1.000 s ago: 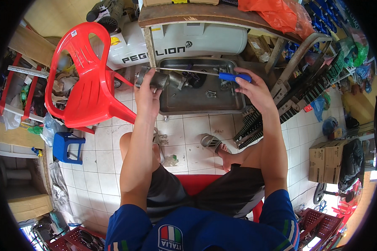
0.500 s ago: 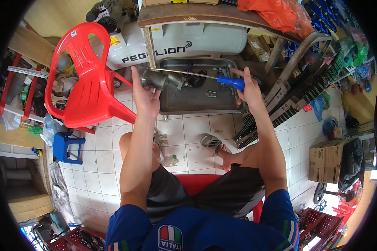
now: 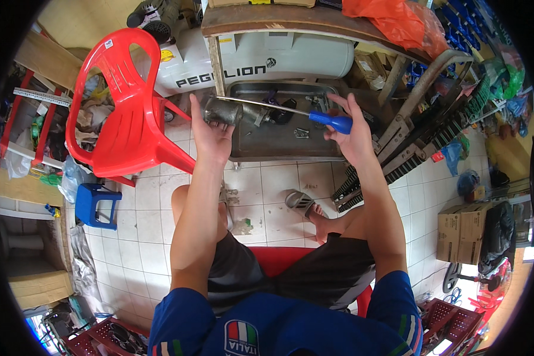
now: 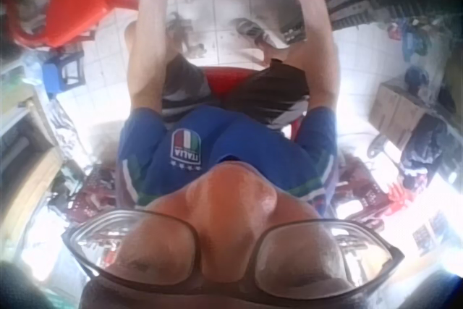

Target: The person disassembles a mechanical part in a metal tray using a screwdriver by hand.

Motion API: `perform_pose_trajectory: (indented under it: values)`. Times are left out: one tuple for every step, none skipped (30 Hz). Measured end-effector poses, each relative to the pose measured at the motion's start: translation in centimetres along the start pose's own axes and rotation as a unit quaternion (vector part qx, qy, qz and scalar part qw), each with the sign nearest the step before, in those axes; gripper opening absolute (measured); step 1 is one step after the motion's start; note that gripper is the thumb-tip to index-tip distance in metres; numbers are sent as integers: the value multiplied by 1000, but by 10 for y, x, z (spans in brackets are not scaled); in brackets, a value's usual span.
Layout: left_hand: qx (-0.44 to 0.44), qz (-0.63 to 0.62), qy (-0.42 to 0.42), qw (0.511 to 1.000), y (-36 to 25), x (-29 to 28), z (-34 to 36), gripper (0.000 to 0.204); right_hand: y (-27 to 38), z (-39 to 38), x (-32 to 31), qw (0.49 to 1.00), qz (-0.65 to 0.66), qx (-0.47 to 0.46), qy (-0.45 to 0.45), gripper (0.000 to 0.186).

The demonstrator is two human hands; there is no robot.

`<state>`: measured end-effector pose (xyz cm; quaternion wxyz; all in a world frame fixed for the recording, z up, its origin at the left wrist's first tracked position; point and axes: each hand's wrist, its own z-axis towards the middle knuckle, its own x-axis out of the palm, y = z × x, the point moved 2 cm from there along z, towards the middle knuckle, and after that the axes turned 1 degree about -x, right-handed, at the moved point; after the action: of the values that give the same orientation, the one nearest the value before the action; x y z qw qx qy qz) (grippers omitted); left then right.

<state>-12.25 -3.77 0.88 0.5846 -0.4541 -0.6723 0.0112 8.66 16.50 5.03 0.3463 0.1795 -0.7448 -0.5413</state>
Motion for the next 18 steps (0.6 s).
perform_pose_trajectory:
  values:
    - [14,7,7,1000,0,0,1,76,4,-5,3,998,-61,3,-13,69]
    - [28,13,14,999,-1,-2,1,77,7,-8,4,992,-122,7,-27,76]
    - [41,20,21,999,-1,-3,0,78,6,-8,2,987,-157,27,-20,82]
    - [45,25,20,998,-2,-1,-1,78,5,-6,-4,980,-193,46,-13,87]
    - [49,30,18,998,-2,0,-3,77,4,-4,-9,971,-228,65,-7,92]
    - [52,34,16,998,-2,1,-5,77,5,-2,-12,968,-244,61,6,90]
    - [51,38,16,998,-3,2,-7,77,7,0,-14,964,-258,55,19,88]
    - [49,41,16,998,-4,3,-9,76,7,1,-16,961,-272,50,31,85]
    - [48,44,15,998,-4,4,-10,75,5,3,-19,961,-272,41,30,80]
    - [52,42,15,998,-4,5,-11,74,3,6,-21,962,-271,30,28,75]
    - [56,40,16,997,-3,5,-11,73,2,8,-24,962,-270,19,25,70]
    - [60,38,16,997,-2,6,-10,72,1,10,-25,965,-261,2,8,63]
    - [64,37,12,997,-3,6,-12,71,0,11,-23,967,-252,-13,-9,56]
    - [67,35,8,997,-4,6,-13,70,0,11,-22,969,-243,-29,-26,50]
    - [70,34,5,997,-4,7,-14,70,1,9,-23,974,-222,-35,-25,48]
    - [71,30,-1,997,-6,11,-18,69,5,7,-22,978,-202,-44,-24,47]
    - [72,26,-6,997,-7,15,-23,68,10,7,-21,982,-182,-52,-22,47]
    - [73,22,-12,997,-9,19,-28,67,11,6,-21,990,-126,-61,-6,48]
